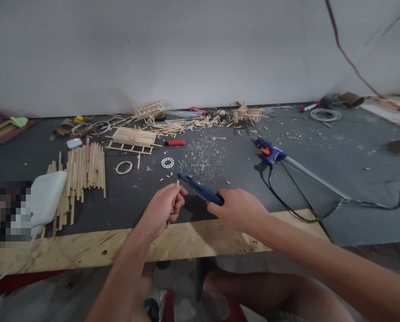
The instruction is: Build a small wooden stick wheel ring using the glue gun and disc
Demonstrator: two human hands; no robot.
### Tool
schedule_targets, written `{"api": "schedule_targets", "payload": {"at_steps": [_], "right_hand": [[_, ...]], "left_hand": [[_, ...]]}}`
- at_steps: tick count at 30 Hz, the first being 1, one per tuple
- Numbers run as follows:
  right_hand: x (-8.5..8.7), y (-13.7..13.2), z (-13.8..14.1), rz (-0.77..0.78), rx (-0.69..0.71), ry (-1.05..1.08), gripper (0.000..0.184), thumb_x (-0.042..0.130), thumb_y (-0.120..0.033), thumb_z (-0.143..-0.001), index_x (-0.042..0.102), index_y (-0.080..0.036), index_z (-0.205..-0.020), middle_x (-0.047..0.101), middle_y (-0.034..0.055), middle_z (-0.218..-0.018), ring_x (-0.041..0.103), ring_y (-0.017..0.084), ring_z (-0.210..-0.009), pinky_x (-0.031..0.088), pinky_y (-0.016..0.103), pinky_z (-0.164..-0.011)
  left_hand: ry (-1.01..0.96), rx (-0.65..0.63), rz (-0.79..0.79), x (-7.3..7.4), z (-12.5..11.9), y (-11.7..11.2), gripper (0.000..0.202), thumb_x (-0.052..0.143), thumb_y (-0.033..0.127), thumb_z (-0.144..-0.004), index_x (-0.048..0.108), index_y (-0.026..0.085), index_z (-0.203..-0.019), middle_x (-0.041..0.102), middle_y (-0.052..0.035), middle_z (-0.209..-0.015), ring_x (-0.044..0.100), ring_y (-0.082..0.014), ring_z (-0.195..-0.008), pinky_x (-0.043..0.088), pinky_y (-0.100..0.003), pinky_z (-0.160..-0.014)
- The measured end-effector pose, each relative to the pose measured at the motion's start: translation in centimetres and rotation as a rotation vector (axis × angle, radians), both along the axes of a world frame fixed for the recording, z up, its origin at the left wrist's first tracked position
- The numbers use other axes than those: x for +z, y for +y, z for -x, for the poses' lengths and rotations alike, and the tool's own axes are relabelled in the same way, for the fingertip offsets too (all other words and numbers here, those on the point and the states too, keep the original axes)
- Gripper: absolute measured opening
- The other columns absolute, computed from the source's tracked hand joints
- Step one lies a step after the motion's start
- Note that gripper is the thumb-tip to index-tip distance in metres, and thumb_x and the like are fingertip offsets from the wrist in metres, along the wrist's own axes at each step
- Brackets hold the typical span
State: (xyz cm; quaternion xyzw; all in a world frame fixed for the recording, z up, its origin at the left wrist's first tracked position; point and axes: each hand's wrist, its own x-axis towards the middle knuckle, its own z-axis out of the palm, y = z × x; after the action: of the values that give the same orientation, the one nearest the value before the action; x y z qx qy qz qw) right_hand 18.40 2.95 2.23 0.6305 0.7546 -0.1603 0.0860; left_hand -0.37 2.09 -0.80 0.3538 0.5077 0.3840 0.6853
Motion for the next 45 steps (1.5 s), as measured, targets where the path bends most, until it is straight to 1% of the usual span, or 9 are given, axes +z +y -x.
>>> {"api": "schedule_targets", "payload": {"at_steps": [6,12,14,17,20,25,29,35,45], "right_hand": [[0.5,0.3,-0.3,0.023,-0.073,0.019,0.035,0.039,-0.049,-0.085,0.057,-0.021,-0.074,0.063,0.007,-0.066,0.058,0.021,-0.062,0.028,0.028,-0.052],[1.4,0.0,-0.6,0.027,-0.098,0.07,0.033,0.042,-0.05,-0.084,0.058,-0.021,-0.078,0.062,0.0051,-0.064,0.055,0.021,-0.059,0.029,0.029,-0.052],[1.6,-0.2,-0.8,0.031,-0.106,0.083,0.033,0.041,-0.05,-0.084,0.058,-0.022,-0.079,0.061,0.0046,-0.064,0.055,0.02,-0.058,0.03,0.029,-0.053],[1.7,-0.2,-1.1,0.043,-0.128,0.107,0.033,0.043,-0.05,-0.083,0.058,-0.022,-0.078,0.062,0.004,-0.063,0.055,0.02,-0.058,0.031,0.029,-0.052],[1.7,0.0,-1.4,0.039,-0.145,0.136,0.033,0.043,-0.05,-0.084,0.059,-0.022,-0.079,0.063,0.0045,-0.065,0.056,0.021,-0.06,0.032,0.029,-0.053],[2.4,-0.1,-1.4,0.024,-0.19,0.178,0.036,0.043,-0.053,-0.084,0.057,-0.021,-0.072,0.062,0.0034,-0.061,0.056,0.02,-0.058,0.034,0.029,-0.052],[3.3,-0.4,-1.3,0.027,-0.236,0.242,0.036,0.042,-0.052,-0.084,0.058,-0.021,-0.072,0.061,0.0019,-0.061,0.055,0.018,-0.057,0.034,0.028,-0.052],[4.0,-1.4,-2.1,0.044,-0.29,0.324,0.038,0.042,-0.053,-0.084,0.054,-0.021,-0.069,0.056,-0.0008,-0.058,0.049,0.015,-0.053,0.032,0.027,-0.048],[4.7,-3.2,-4.1,0.048,-0.411,0.484,0.036,0.044,-0.051,-0.083,0.052,-0.02,-0.066,0.051,-0.0024,-0.056,0.043,0.012,-0.05,0.031,0.025,-0.048]], "left_hand": [[0.057,-0.081,0.008,0.0,0.0,-0.4,0.016,0.04,0.031,-0.086,0.051,0.02,-0.083,0.036,0.0065,-0.058,0.025,-0.0058,-0.041,0.015,-0.019,-0.038],[0.524,-0.229,-0.198,0.3,1.5,-0.4,0.023,0.042,0.036,-0.086,0.055,0.02,-0.078,0.045,0.0035,-0.059,0.039,-0.0104,-0.052,0.027,-0.023,-0.048],[0.71,-0.176,-0.266,0.5,3.2,-0.1,0.023,0.045,0.037,-0.085,0.056,0.019,-0.075,0.051,0.0018,-0.065,0.045,-0.0123,-0.059,0.03,-0.024,-0.052],[0.931,-0.039,-0.23,0.7,5.8,0.5,0.012,0.05,0.028,-0.082,0.058,0.018,-0.082,0.057,0.0012,-0.068,0.05,-0.0134,-0.062,0.033,-0.025,-0.058],[1.063,-0.026,-0.257,0.5,6.6,1.2,0.015,0.053,0.026,-0.082,0.062,0.018,-0.091,0.056,0.0008,-0.068,0.052,-0.0144,-0.062,0.035,-0.026,-0.059],[1.138,-0.153,-0.456,0.3,3.0,2.3,0.02,0.053,0.023,-0.083,0.067,0.02,-0.097,0.066,-0.0059,-0.092,0.06,-0.0196,-0.084,0.043,-0.029,-0.072],[1.201,-0.233,-0.476,0.3,-0.3,3.1,0.03,0.052,0.026,-0.085,0.066,0.021,-0.111,0.065,-0.0091,-0.103,0.063,-0.024,-0.091,0.046,-0.033,-0.077],[1.213,-0.232,-0.512,-0.6,-2.7,4.2,0.034,0.048,0.027,-0.088,0.063,0.023,-0.119,0.063,-0.0084,-0.113,0.062,-0.0221,-0.099,0.045,-0.031,-0.086],[1.253,-0.287,-0.52,-0.5,-4.0,5.3,0.025,0.045,0.024,-0.088,0.069,0.017,-0.09,0.069,-0.0111,-0.096,0.063,-0.0232,-0.092,0.044,-0.031,-0.08]]}}
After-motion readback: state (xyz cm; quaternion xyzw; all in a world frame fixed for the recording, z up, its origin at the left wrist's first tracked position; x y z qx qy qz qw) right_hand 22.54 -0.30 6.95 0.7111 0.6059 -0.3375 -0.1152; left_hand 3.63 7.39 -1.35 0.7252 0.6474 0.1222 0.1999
